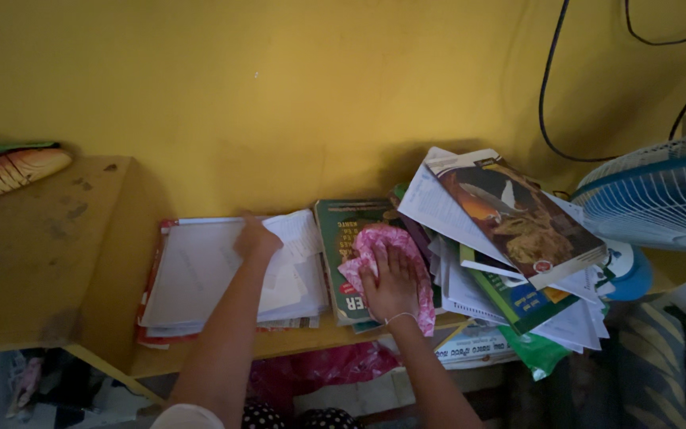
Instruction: The person cleans a cluttered desk by using a pink cloth to wipe down books and papers, moving them aside and returning them to their positions.
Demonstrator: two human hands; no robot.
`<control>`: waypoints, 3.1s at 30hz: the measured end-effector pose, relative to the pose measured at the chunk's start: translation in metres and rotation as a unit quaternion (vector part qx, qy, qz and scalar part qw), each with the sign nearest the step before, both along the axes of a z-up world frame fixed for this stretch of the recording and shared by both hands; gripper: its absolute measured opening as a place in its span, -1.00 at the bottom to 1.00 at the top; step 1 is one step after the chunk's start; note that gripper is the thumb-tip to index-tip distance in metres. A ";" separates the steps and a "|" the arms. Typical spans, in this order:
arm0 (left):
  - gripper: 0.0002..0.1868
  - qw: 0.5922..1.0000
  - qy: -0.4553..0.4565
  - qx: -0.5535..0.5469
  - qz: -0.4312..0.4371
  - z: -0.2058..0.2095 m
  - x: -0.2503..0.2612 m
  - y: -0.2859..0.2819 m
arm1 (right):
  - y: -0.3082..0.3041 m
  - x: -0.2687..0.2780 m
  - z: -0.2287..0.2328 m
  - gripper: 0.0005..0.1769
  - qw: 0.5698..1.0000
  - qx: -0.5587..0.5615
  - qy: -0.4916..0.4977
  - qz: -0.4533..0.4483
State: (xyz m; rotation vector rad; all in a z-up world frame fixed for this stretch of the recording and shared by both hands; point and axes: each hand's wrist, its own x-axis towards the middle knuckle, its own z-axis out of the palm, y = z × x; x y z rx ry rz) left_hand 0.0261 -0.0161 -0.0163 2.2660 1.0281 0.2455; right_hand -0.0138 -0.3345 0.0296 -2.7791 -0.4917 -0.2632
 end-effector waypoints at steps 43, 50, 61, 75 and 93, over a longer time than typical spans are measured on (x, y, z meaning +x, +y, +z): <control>-0.31 0.959 -0.101 -0.103 -0.246 -0.042 -0.037 0.081 | -0.002 0.006 -0.015 -0.27 0.997 0.021 -0.070 0.032; -0.20 0.961 -0.118 -0.051 -0.246 0.015 -0.008 0.049 | 0.000 -0.003 -0.002 -0.24 0.998 0.019 -0.061 0.026; -0.03 0.980 0.012 0.120 -0.158 0.006 0.030 0.032 | 0.000 -0.008 0.003 -0.27 0.998 0.028 -0.055 0.021; -0.16 0.951 -0.106 -0.023 -0.290 -0.052 0.057 0.074 | -0.001 -0.005 -0.001 -0.25 0.998 0.039 -0.044 0.020; -0.55 0.594 -0.410 -0.665 -0.191 -0.016 -0.104 -0.029 | -0.023 0.014 -0.025 -0.68 0.972 0.233 -0.013 0.014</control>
